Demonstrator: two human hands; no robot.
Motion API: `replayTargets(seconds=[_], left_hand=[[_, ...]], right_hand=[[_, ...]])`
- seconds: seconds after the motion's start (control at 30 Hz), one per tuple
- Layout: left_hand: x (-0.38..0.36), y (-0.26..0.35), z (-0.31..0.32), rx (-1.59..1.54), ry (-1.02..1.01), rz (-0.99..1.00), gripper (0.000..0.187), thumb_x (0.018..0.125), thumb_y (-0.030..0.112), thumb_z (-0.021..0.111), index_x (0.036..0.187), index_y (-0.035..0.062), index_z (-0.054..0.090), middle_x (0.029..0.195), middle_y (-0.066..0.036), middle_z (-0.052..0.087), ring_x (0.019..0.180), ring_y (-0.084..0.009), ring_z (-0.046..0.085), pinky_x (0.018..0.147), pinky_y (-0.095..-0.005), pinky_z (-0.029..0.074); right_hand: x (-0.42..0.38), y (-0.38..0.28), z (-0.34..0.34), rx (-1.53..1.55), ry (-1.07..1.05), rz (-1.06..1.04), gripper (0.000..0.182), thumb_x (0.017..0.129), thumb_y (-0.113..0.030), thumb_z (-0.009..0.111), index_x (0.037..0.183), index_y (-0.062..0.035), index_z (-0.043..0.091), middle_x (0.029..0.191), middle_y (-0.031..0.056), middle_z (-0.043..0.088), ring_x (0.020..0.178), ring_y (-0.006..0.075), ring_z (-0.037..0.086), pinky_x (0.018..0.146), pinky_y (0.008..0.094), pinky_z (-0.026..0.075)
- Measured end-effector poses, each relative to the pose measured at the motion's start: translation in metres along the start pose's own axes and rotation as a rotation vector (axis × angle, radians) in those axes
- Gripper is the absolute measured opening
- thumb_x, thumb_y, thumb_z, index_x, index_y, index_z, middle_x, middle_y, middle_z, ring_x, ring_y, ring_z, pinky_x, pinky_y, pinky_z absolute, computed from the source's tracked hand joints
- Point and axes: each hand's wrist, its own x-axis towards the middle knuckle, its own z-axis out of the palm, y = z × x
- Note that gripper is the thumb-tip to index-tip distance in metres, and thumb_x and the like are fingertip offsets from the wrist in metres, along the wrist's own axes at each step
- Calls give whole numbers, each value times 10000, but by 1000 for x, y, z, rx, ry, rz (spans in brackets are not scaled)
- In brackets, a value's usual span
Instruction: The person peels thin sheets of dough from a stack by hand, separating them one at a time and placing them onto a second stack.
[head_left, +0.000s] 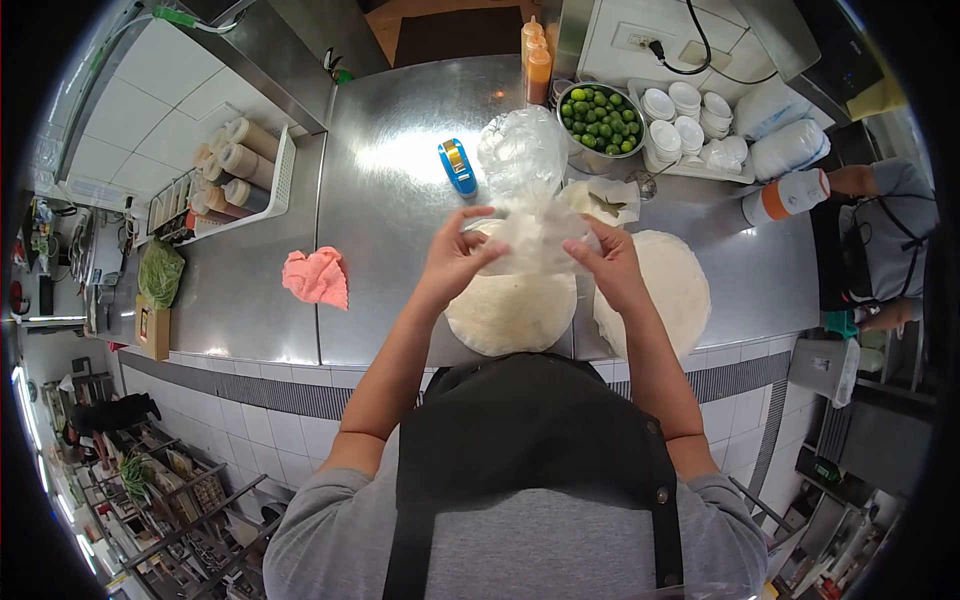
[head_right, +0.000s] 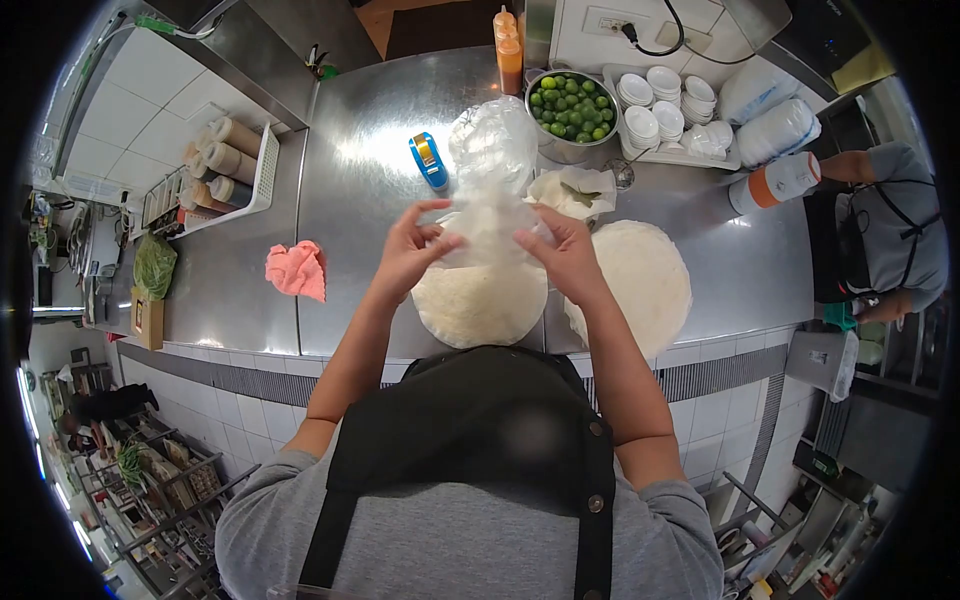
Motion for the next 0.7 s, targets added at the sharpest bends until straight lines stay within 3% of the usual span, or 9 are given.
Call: replayTargets(seconds=[0.07,0.1,0.17,0.2,0.3,0.43,0.57,0.7], left_hand=[[1,7,8,63,-194,-279,393,915,213,750,1214,12,592,936,-105,723,940,-142,689,819,-266,510],[4,-4,8,64,-194,-277,393,915,213,750,1214,12,592,936,-105,723,940,-142,689,819,-266,510],[13,-36,7,128,-157,-230,420,827,399,823,948,19,692,775,-10,659,732,-53,574,635,-245,429],[13,-39,16,88,-45,-146,353,842,355,818,796,25,702,686,50,553,631,-45,429,576,-266,370],[4,-7,25,91,-144,-158,244,893,260,779,849,38,687,736,40,624,653,-32,502,584,-222,401],[3,-12,15,125,-260,-69,220,892,192,777,779,71,634,713,54,608,587,-18,472,514,-202,356],[3,-19,12,-115,-144,-44,264,889,126,767,718,97,568,729,43,631,609,-15,540,532,-204,430],[4,-20,7,-252,-92,-75,221,875,70,757,743,83,580,769,13,666,676,-48,628,601,-234,523]], right_hand=[[-3,-1,2,61,-115,96,282,929,-102,692,1192,-1,691,984,-1,710,896,55,626,821,249,513],[-3,-2,2,61,-116,94,282,929,-102,692,1192,-1,691,984,-1,710,896,55,626,821,249,513],[-3,-5,4,51,-206,106,286,923,-116,704,1186,-4,695,994,-1,711,891,54,625,811,246,513],[-4,-4,3,52,-204,106,286,923,-116,704,1186,-4,695,994,-1,711,891,54,625,811,246,513],[-6,3,-2,107,-208,134,271,919,-105,695,1168,3,699,990,9,716,876,55,634,793,238,515],[-4,5,-18,274,-75,143,223,933,-72,612,1102,57,681,993,91,737,808,147,710,686,268,567],[-6,12,-26,465,177,104,222,931,-52,548,1075,74,662,1041,182,737,772,248,746,623,315,610],[-10,8,-26,498,238,104,241,928,-42,543,1105,68,663,1043,181,736,780,252,746,656,327,620]])
